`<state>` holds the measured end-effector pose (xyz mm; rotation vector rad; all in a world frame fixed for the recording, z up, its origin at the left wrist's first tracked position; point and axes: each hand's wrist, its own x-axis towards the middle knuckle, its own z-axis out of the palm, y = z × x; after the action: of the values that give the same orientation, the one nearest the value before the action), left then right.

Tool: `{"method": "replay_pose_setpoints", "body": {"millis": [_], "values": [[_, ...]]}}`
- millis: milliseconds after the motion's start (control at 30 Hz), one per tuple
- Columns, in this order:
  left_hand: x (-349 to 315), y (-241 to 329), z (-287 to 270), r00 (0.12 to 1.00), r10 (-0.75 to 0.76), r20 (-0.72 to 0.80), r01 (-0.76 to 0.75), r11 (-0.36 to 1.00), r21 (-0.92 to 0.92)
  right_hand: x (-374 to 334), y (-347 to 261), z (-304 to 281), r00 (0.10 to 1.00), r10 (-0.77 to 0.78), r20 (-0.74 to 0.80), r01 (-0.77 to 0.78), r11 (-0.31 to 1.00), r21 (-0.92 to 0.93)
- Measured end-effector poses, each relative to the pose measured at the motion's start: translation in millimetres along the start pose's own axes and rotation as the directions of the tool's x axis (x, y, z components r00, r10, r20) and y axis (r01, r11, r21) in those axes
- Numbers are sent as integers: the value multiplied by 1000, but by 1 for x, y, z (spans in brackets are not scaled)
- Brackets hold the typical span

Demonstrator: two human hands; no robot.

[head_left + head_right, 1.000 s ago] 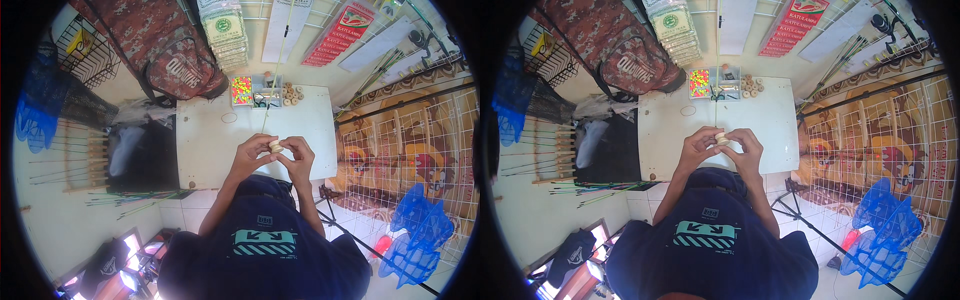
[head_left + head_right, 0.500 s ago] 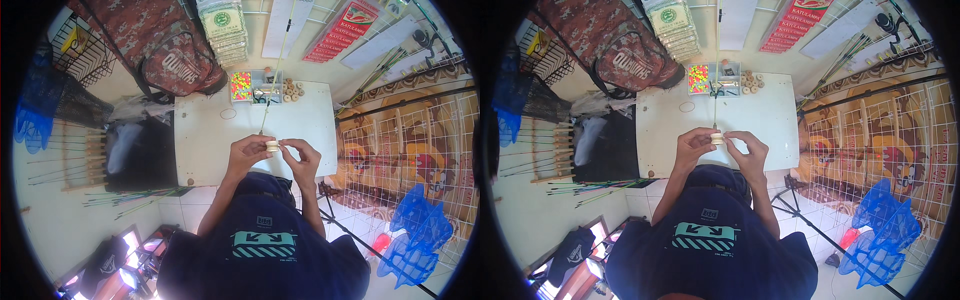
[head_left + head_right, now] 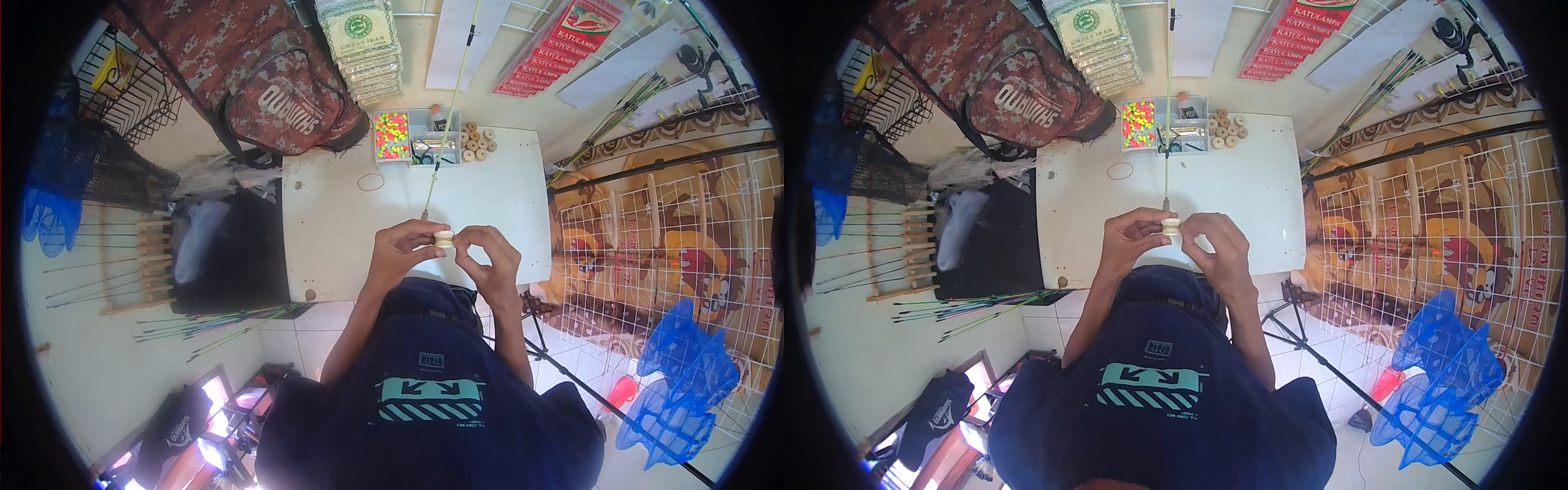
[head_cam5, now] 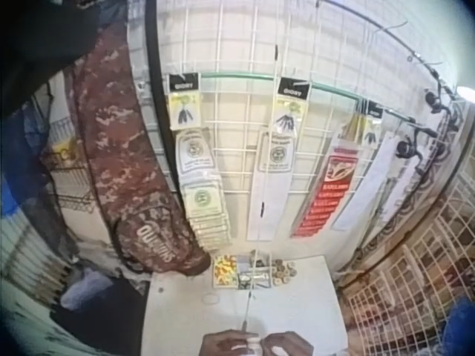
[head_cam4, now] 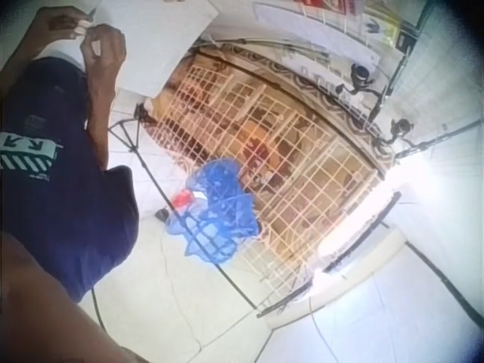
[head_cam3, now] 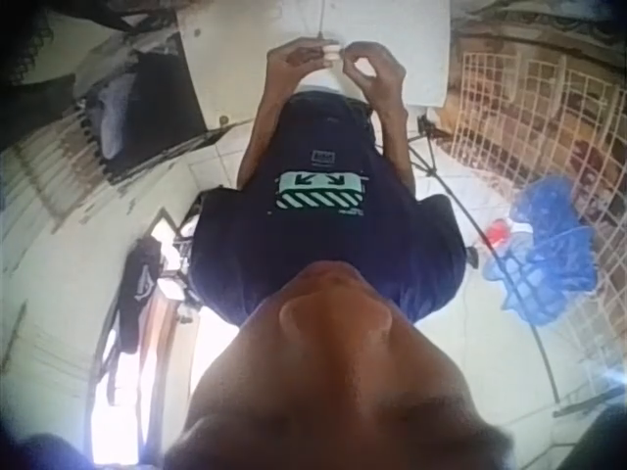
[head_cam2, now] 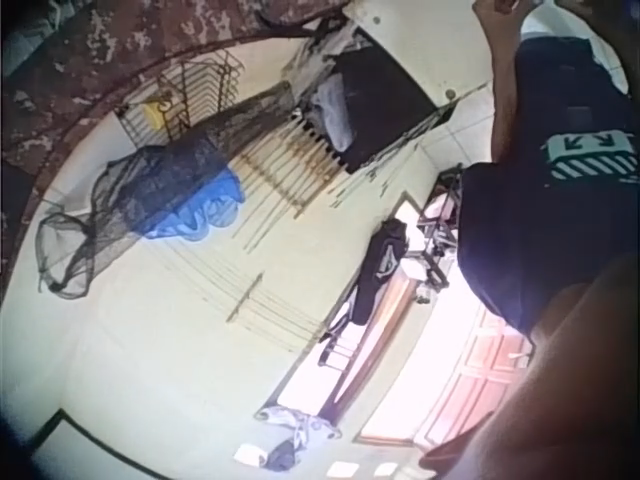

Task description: Assemble a fishing rod and rig it with a float and line.

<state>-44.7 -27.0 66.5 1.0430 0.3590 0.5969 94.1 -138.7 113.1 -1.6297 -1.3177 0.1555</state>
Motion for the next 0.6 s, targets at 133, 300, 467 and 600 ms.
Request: {"method": "replay_pose_setpoints", "body": {"millis": [133,300,467,600], "values": [[-1,0,-1,1000,-17,8,16,999,30,-2,3,-2,998,-41,39,42,999,-22],[-3,3,0,989,-145,39,145,989,25,-5,2,1,998,37,43,-33,995,-92],[-4,2,-2,988,-144,60,142,989,36,-7,4,-1,998,35,57,-26,987,-160],[-5,3,-3,979,-132,155,131,991,15,-6,4,-4,994,69,79,-57,988,-146]]}}
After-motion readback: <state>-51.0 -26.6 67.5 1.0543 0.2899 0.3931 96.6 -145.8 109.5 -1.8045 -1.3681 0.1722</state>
